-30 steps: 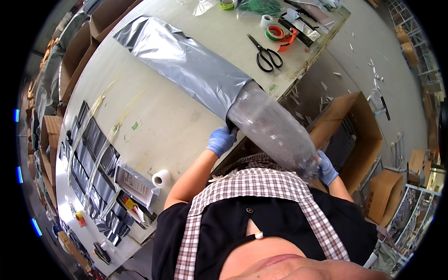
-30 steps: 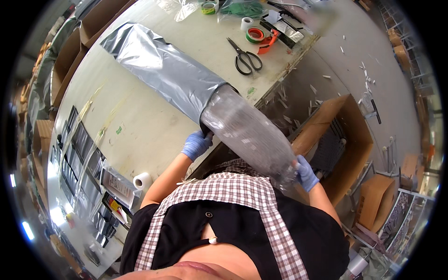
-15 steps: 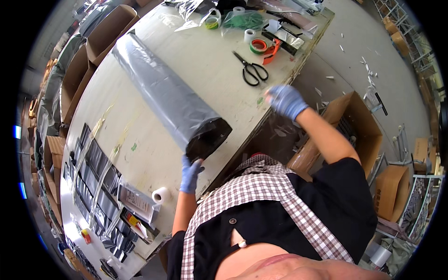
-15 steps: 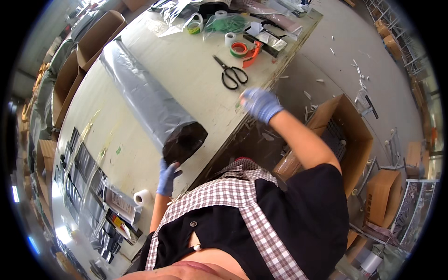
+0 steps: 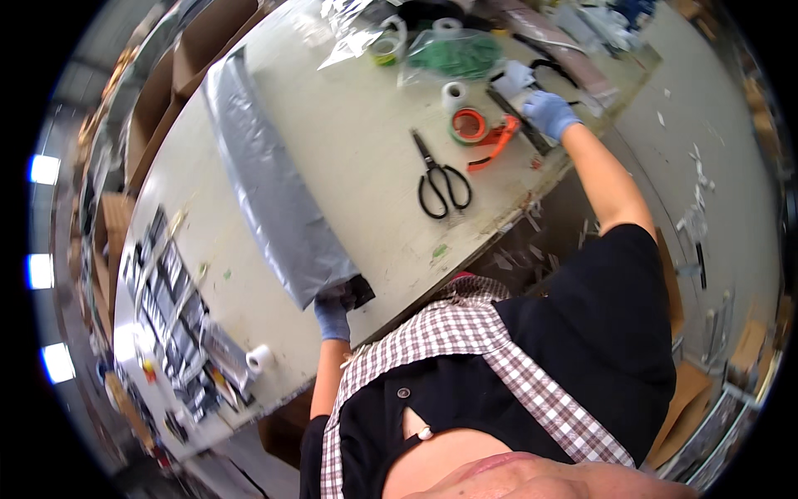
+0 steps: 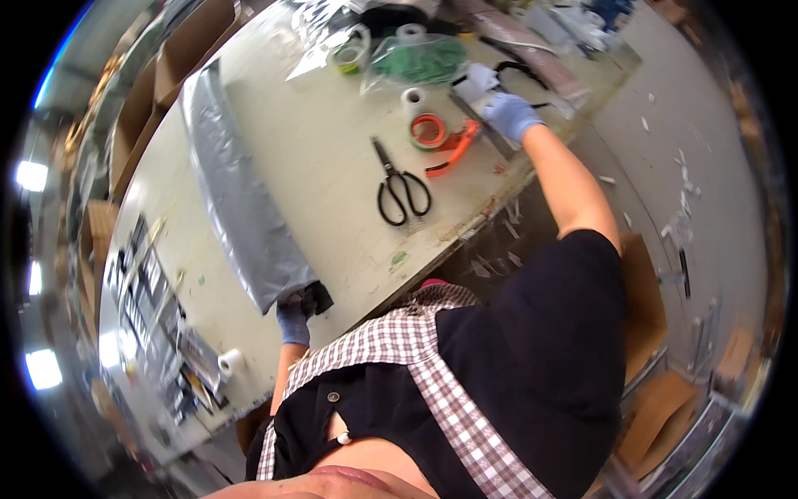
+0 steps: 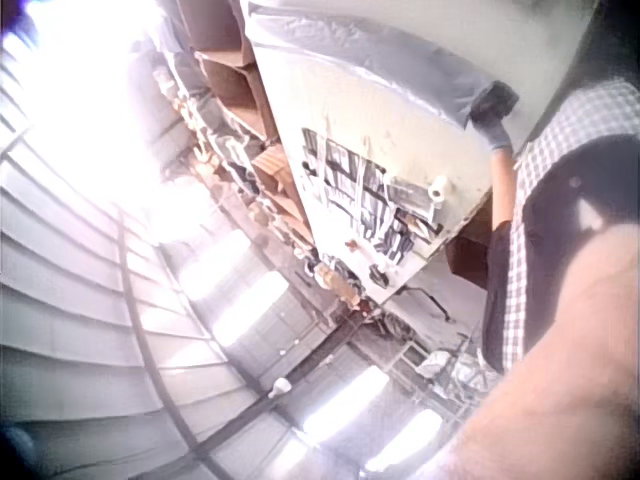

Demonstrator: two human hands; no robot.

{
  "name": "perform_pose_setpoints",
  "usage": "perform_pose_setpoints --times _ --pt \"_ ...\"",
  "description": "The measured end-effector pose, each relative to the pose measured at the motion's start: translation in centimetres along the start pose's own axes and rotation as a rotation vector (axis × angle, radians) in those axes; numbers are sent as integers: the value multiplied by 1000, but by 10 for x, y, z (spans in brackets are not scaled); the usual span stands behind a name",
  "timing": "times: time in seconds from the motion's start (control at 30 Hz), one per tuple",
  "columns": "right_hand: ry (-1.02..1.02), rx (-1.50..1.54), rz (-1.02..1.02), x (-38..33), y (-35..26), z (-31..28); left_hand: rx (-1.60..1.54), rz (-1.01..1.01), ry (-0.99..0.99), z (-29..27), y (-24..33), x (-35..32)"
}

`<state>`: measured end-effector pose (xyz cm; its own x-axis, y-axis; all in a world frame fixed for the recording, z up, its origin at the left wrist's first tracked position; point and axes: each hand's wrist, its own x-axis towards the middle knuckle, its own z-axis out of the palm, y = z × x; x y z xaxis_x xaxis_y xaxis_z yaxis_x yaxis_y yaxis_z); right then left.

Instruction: The person packages foam mats by sliding them into plastic sleeves, applying shipping labels, and sealing them with tape, then gathers more mats from a large cardboard box to prepare for further packaging.

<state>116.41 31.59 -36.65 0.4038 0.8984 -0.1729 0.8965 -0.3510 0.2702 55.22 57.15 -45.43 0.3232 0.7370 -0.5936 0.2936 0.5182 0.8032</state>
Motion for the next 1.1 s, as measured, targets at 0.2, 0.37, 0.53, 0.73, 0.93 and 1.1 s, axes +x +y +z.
perform_pose_setpoints --times 0.2,0.37,0.53,0.73,0.93,1.1 --pt "688 422 78 -26 25 13 888 431 277 -40 16 -27" --pt "1039 800 128 -48 -57 -80 1084 1156 599 -9 106 -74" --pt "707 1414 -563 -79 -285 -168 948 1353 420 -24 128 -70" --pt "202 1666 -263 -87 -450 -137 1176 1212 259 -51 136 -62" --pt "42 2077 328 -82 -526 -146 1062 1157 20 -82 159 -58" --pt "329 2117 557 -73 -553 -156 1168 1162 141 -79 165 -69"
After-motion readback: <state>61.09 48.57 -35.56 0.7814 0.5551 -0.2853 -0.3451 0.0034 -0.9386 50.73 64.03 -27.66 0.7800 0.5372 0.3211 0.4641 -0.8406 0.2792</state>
